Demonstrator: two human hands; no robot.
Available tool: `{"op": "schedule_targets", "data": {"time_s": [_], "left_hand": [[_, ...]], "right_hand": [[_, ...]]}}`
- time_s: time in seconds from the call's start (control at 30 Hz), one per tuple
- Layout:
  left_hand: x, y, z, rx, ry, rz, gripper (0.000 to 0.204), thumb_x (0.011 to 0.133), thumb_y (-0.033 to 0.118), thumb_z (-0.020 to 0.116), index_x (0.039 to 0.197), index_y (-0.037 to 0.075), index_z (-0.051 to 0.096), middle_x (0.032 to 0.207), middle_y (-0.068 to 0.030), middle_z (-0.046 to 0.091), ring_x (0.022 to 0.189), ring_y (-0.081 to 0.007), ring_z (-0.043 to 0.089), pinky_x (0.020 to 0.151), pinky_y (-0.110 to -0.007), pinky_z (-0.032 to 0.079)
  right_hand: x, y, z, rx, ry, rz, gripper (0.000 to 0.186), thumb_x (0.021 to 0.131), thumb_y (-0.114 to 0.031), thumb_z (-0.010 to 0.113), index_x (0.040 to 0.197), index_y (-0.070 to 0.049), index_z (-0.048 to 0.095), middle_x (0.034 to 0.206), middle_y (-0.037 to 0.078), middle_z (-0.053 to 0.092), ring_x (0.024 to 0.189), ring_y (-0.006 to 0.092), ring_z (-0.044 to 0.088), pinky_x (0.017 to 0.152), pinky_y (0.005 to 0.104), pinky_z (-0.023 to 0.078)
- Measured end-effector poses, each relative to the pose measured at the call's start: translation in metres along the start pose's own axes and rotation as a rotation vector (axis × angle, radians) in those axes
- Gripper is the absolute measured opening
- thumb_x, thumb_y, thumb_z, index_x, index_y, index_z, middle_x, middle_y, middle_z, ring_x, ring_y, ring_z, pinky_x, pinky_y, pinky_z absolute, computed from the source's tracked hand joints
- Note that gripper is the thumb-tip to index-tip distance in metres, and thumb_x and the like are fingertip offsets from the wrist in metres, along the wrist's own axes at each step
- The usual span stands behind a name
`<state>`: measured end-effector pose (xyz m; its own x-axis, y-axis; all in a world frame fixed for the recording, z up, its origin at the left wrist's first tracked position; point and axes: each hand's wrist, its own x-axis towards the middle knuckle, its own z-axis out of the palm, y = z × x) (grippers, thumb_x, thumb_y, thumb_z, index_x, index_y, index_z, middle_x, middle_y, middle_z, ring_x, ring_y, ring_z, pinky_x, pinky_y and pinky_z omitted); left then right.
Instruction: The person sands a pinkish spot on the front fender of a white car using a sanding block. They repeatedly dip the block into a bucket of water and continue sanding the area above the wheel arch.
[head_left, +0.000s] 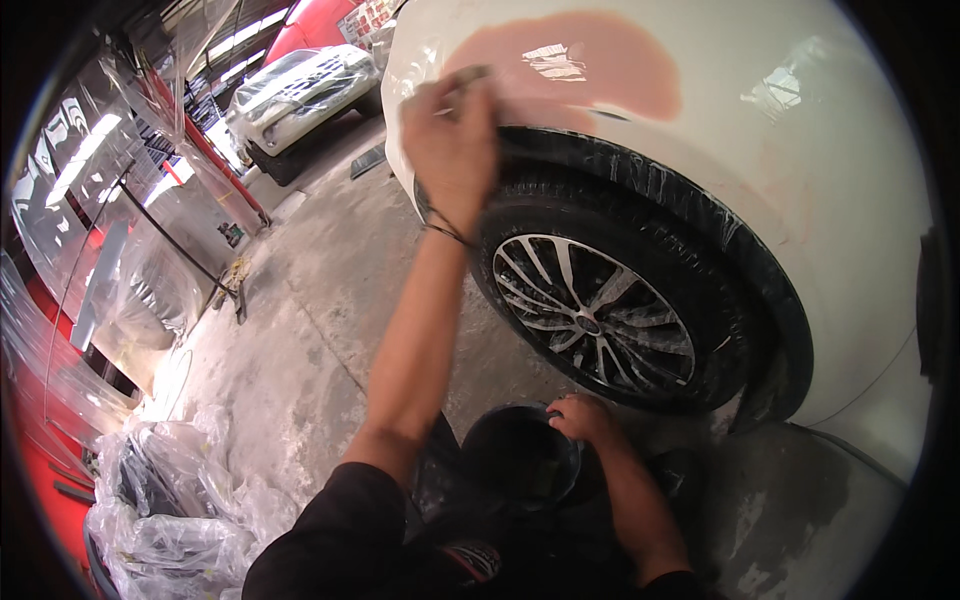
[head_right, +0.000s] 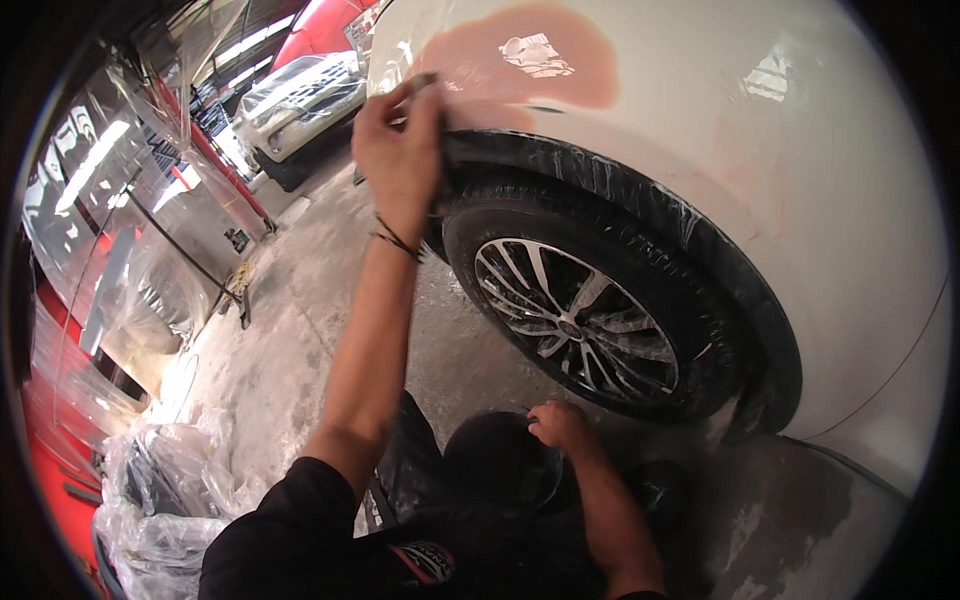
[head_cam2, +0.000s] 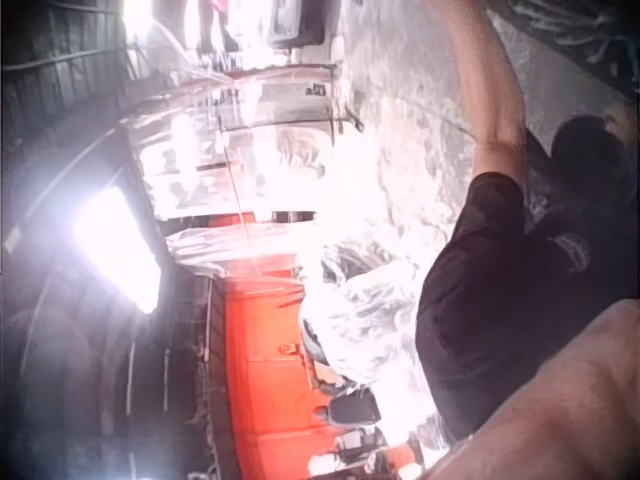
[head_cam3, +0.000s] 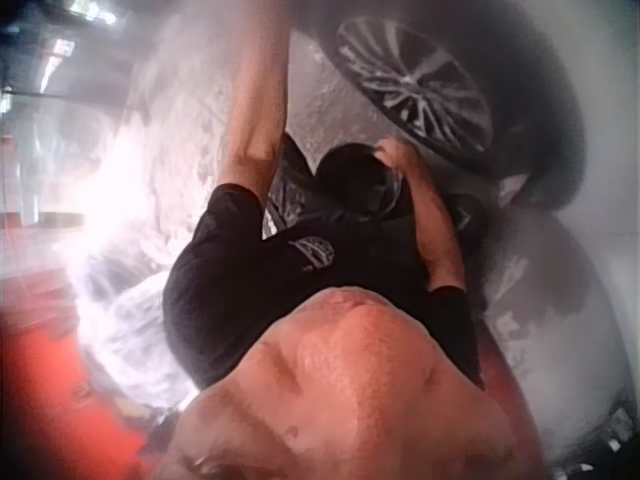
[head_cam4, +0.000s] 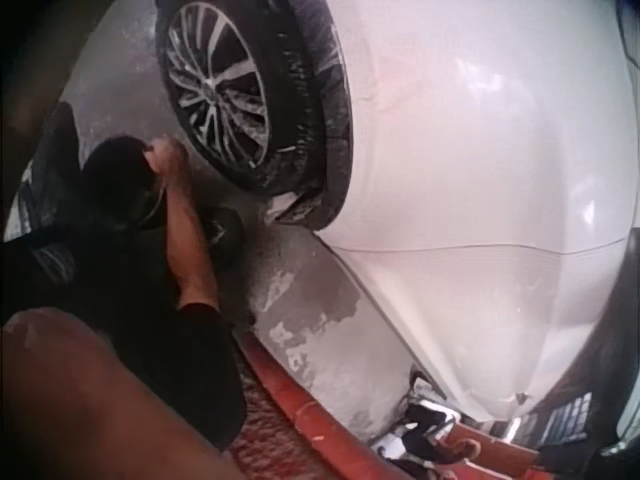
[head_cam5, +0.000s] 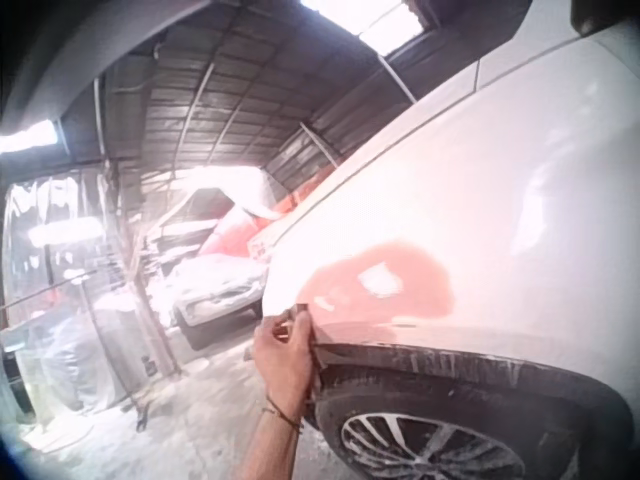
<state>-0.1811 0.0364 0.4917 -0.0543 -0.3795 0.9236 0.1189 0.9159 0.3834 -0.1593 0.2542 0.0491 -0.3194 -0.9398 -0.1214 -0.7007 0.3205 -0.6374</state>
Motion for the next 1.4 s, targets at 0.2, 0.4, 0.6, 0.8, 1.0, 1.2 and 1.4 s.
{"op": "schedule_targets", "data": {"time_s": [0.2, 0.4, 0.6, 0.8, 1.0, 1.2, 1.4], "left_hand": [[-0.049, 0.12, 0.028, -0.158, -0.058, 0.57, 0.04, 0.084, 0.027, 0.089, 0.119, 0.015, 0.073, 0.097, -0.0037, 0.065, 0.099, -0.0253, 0.065, 0.099, -0.053, 0.041], [-0.006, -0.046, -0.014, 0.132, 0.06, 0.089, 0.044, 0.093, 0.036, 0.09, 0.12, 0.002, 0.082, 0.102, -0.0137, 0.077, 0.086, -0.0281, 0.075, 0.078, -0.039, 0.06], [0.011, -0.054, -0.019, 0.026, -0.005, -0.252, 0.046, 0.093, 0.037, 0.089, 0.122, 0.001, 0.082, 0.105, -0.0158, 0.077, 0.093, -0.0256, 0.074, 0.082, -0.037, 0.06], [-0.032, 0.095, 0.019, -0.108, 0.027, 0.544, 0.035, 0.086, 0.026, 0.093, 0.114, 0.01, 0.079, 0.091, -0.0104, 0.067, 0.092, -0.0302, 0.068, 0.088, -0.043, 0.049], [0.019, -0.066, -0.017, 0.06, -0.013, -0.04, 0.046, 0.098, 0.034, 0.087, 0.128, 0.0, 0.08, 0.103, -0.0166, 0.08, 0.09, -0.0254, 0.076, 0.079, -0.037, 0.061], [0.014, -0.056, -0.009, -0.009, -0.013, -0.062, 0.05, 0.098, 0.037, 0.086, 0.126, -0.004, 0.08, 0.097, -0.0155, 0.079, 0.087, -0.0217, 0.074, 0.08, -0.034, 0.06], [-0.061, 0.116, 0.022, -0.147, -0.172, 0.621, 0.031, 0.086, 0.027, 0.086, 0.112, 0.017, 0.073, 0.121, -0.0051, 0.068, 0.113, -0.0263, 0.063, 0.105, -0.055, 0.042]], "right_hand": [[-0.01, 0.011, -0.005, 0.019, -0.014, 0.077, 0.04, 0.099, -0.034, 0.077, 0.134, -0.015, 0.08, 0.128, 0.019, 0.078, 0.126, 0.0398, 0.072, 0.11, 0.0502, 0.057], [-0.035, -0.02, -0.019, 0.099, 0.037, 0.029, 0.039, 0.097, -0.03, 0.078, 0.132, -0.011, 0.081, 0.126, 0.021, 0.079, 0.122, 0.0415, 0.074, 0.107, 0.0505, 0.058], [-0.035, -0.012, -0.027, 0.068, 0.045, 0.053, 0.042, 0.096, -0.032, 0.077, 0.132, -0.01, 0.081, 0.127, 0.021, 0.079, 0.121, 0.0421, 0.074, 0.106, 0.05, 0.058], [-0.007, 0.011, -0.011, 0.078, 0.009, -0.006, 0.041, 0.098, -0.033, 0.076, 0.133, -0.012, 0.079, 0.128, 0.02, 0.078, 0.123, 0.0416, 0.073, 0.108, 0.0509, 0.057], [0.008, -0.019, -0.008, 0.069, -0.02, -0.036, 0.043, 0.099, -0.035, 0.075, 0.135, -0.013, 0.079, 0.129, 0.02, 0.078, 0.124, 0.0421, 0.072, 0.108, 0.0515, 0.056], [0.019, -0.011, 0.001, 0.031, -0.067, -0.073, 0.042, 0.1, -0.035, 0.075, 0.136, -0.014, 0.079, 0.133, 0.02, 0.078, 0.126, 0.0419, 0.072, 0.11, 0.0525, 0.057], [0.02, -0.006, 0.002, -0.016, -0.069, -0.003, 0.041, 0.101, -0.036, 0.076, 0.136, -0.014, 0.079, 0.133, 0.02, 0.077, 0.127, 0.0419, 0.072, 0.11, 0.0529, 0.057]]}}
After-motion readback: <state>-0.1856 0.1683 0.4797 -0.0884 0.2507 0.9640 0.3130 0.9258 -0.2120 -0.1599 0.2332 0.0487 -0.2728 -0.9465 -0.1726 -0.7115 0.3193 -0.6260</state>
